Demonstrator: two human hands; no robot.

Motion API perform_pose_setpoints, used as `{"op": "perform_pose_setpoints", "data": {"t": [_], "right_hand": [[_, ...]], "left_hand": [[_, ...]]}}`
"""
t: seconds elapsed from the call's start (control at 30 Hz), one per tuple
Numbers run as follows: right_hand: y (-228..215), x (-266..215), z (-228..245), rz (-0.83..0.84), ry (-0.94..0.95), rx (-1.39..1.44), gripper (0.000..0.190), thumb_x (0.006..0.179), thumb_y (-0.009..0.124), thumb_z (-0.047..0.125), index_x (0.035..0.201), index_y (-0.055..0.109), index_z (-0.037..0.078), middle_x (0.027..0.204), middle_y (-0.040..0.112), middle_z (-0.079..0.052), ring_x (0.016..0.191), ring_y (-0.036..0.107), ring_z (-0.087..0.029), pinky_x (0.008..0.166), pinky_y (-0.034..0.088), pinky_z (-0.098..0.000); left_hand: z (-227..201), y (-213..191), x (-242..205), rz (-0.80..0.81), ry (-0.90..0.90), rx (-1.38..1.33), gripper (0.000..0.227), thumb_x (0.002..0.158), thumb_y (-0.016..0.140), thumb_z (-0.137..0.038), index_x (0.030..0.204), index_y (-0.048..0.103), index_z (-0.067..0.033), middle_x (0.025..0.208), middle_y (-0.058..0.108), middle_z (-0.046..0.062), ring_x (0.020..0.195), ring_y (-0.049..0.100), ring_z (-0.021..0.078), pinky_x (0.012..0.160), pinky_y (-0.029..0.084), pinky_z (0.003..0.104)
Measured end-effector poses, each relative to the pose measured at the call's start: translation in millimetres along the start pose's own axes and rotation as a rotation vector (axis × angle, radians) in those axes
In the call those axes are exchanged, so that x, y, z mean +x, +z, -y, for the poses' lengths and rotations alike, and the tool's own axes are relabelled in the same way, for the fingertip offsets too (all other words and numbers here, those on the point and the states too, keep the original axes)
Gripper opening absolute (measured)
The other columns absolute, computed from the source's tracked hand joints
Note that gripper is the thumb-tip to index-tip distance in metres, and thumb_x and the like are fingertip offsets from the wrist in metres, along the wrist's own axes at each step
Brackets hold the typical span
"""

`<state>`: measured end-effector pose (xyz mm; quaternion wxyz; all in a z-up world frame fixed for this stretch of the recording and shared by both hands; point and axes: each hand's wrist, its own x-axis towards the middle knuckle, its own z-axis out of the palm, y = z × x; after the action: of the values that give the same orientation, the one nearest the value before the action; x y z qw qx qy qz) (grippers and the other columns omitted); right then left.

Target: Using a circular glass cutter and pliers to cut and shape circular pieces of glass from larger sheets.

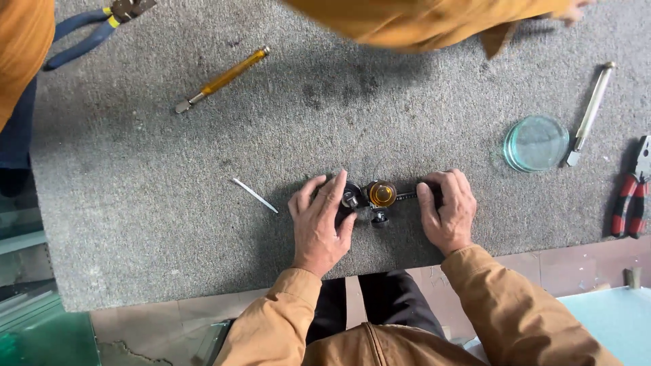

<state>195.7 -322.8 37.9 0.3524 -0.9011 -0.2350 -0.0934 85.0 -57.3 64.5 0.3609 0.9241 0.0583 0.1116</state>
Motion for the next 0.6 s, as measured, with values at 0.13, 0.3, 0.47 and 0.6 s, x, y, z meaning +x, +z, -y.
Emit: {"op": "perform_pose_setpoints", "data": {"t": [0.13,0.3,0.47,0.6], "right_hand": [[-5,4,9,0.010,0.014,0.011,0.024,0.115,0.068,0.034,0.120,0.072,0.010,0.093,0.061,-0.014,0.085,0.067,-0.042,0.080,0.057,-0.0520],[-5,5,11,0.024,-0.007,-0.011,0.031,0.112,0.066,0.041,0.118,0.071,0.012,0.097,0.062,-0.009,0.089,0.069,-0.036,0.085,0.057,-0.0486],[-6,5,10,0.019,0.001,0.013,0.024,0.112,0.068,0.034,0.119,0.071,0.010,0.096,0.063,-0.011,0.089,0.069,-0.038,0.085,0.058,-0.0498],[-5,4,9,0.031,-0.002,0.003,0.021,0.115,0.064,0.029,0.121,0.071,0.010,0.097,0.061,-0.012,0.089,0.067,-0.040,0.085,0.056,-0.0501]], "left_hand": [[10,16,-5,-0.030,-0.004,0.056,0.094,0.090,0.091,-0.034,0.173,0.048,-0.0250,0.141,0.075,0.013,0.138,0.053,0.0348,0.117,0.032,0.058],[1,16,4,-0.138,-0.113,0.069,0.095,0.076,0.097,-0.062,0.156,0.064,-0.0215,0.133,0.067,0.009,0.127,0.054,0.0348,0.113,0.038,0.059],[3,-5,-2,-0.051,-0.034,-0.050,0.101,0.086,0.094,-0.046,0.171,0.048,-0.0141,0.147,0.065,0.018,0.142,0.051,0.0418,0.116,0.034,0.062],[5,-2,-3,-0.021,-0.012,-0.028,0.091,0.093,0.088,-0.035,0.172,0.048,-0.0140,0.140,0.073,0.017,0.145,0.052,0.0393,0.116,0.032,0.060]]}}
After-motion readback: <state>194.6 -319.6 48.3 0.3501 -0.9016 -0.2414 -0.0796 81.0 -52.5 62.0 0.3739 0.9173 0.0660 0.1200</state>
